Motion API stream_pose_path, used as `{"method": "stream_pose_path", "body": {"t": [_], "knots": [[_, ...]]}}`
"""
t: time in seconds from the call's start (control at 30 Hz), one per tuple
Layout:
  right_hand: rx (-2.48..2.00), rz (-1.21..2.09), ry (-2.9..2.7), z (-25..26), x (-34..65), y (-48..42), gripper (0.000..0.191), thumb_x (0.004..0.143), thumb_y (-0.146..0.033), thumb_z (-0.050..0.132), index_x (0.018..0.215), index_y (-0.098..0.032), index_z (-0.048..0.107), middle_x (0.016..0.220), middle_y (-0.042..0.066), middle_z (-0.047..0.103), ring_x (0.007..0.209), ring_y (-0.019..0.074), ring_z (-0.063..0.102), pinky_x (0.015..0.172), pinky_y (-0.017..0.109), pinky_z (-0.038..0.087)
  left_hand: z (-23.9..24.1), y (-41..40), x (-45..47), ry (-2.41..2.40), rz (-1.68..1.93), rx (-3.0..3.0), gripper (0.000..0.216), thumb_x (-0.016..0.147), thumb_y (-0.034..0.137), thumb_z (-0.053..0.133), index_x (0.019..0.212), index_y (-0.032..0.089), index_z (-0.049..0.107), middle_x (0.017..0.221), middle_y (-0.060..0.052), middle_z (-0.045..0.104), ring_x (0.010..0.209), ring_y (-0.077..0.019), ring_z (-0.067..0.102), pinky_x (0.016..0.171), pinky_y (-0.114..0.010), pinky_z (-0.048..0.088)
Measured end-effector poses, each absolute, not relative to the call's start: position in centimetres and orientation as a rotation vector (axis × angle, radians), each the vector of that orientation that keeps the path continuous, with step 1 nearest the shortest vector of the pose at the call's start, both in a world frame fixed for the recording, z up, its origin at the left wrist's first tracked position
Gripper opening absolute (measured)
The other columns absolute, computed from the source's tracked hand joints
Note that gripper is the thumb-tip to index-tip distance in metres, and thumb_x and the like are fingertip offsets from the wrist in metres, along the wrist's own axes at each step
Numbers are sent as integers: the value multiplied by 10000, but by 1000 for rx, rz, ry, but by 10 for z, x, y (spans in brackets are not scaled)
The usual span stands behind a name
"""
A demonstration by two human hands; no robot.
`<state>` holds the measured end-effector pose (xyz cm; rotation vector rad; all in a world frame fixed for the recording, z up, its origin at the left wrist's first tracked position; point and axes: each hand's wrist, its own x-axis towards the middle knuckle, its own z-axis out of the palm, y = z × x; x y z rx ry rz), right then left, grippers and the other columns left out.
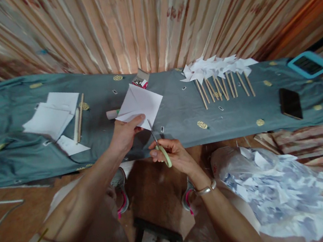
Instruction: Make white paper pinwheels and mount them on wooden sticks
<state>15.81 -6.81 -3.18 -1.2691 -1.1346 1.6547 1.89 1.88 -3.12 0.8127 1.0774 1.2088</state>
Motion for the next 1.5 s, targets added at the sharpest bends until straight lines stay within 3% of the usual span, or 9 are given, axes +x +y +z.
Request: {"method": "stream_pose_path", "body": {"t": [1.5], "knots": [[-1306, 1639, -1014, -38, 157, -66, 395, 558, -455, 831, 789, -178, 670, 529, -68, 597, 465, 51, 538, 490, 181, 449, -29, 19, 20, 1079, 1163, 782, 293, 492, 253, 763, 740, 127, 671, 696, -8, 665, 608, -121, 583, 510, -208, 458]]}}
